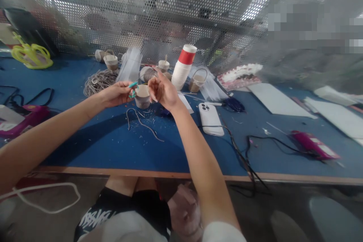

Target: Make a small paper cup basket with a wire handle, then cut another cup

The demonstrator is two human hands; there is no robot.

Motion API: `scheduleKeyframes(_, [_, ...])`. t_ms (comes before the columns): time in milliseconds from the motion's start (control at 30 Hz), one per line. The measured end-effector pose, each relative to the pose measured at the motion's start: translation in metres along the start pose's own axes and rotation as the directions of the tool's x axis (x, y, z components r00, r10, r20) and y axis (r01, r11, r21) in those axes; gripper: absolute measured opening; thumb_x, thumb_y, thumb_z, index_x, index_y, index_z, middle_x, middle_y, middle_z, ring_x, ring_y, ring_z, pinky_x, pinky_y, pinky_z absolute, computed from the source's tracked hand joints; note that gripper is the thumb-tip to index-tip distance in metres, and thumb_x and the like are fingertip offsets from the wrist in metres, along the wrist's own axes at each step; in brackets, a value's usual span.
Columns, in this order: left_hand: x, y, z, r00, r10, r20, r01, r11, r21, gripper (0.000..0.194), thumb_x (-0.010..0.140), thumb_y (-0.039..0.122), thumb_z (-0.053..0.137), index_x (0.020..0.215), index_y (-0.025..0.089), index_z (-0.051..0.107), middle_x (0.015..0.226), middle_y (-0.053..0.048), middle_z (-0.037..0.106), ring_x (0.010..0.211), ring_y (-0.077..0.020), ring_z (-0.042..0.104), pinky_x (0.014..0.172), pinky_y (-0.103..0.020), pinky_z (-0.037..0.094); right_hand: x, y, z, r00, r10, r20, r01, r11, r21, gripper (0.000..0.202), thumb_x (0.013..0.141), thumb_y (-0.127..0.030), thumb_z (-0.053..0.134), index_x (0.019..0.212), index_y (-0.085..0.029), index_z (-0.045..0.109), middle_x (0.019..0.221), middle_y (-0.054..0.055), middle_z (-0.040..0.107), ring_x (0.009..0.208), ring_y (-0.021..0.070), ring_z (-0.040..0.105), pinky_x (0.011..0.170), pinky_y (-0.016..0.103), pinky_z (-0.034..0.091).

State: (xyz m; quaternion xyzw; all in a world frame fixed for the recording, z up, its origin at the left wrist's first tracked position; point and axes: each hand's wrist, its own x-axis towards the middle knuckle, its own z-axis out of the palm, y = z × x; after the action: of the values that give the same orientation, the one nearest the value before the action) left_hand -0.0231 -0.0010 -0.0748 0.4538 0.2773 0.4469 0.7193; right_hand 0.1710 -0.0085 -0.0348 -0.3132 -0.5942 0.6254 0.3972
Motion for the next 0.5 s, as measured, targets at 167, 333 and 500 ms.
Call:
scheduleKeyframes(167, [-0.001, -0.002, 0.004, 1.000, 0.001, -0.002, -0.001, 0.998, -0.060, 0.009, 0.085, 0.011, 0.064, 0.079, 0.013, 0.071, 0.064, -0.001, 0.068, 0.057, -0.0065, 0.065, 0.056, -0.013, 0.054, 0.000, 0.000, -0.001, 0.991, -0.132, 0.001, 0.131, 0.986, 0.100, 0.040, 0.089, -0.051, 0.055, 0.063, -0.021, 0.051, 0.044, -0.007, 0.040, 0.042, 0.0069, 0.040, 0.049, 0.022, 0.043])
scheduleKeyframes(333, [-0.001, 0.000, 0.002, 0.998, 0.011, 0.068, -0.006, 0.997, -0.072, 0.005, 0.084, 0.015, 0.068, 0.082, 0.012, 0.072, 0.071, -0.002, 0.071, 0.061, -0.0082, 0.069, 0.058, -0.015, 0.056, 0.001, 0.004, -0.005, 0.988, -0.156, 0.022, 0.153, 0.983, 0.101, 0.040, 0.097, -0.042, 0.046, 0.063, -0.020, 0.050, 0.039, -0.010, 0.031, 0.034, 0.0046, 0.029, 0.040, 0.018, 0.035])
scheduleKeyframes(500, [0.000, -0.002, -0.002, 0.987, 0.089, 0.132, -0.080, 0.994, -0.075, 0.011, 0.068, 0.010, 0.081, 0.074, 0.013, 0.072, 0.064, 0.001, 0.070, 0.059, -0.0077, 0.068, 0.059, -0.014, 0.055, 0.004, 0.011, -0.007, 0.984, -0.160, 0.082, 0.152, 0.984, 0.088, 0.041, 0.098, -0.042, 0.044, 0.064, -0.020, 0.052, 0.037, -0.011, 0.029, 0.029, 0.0036, 0.023, 0.035, 0.019, 0.030])
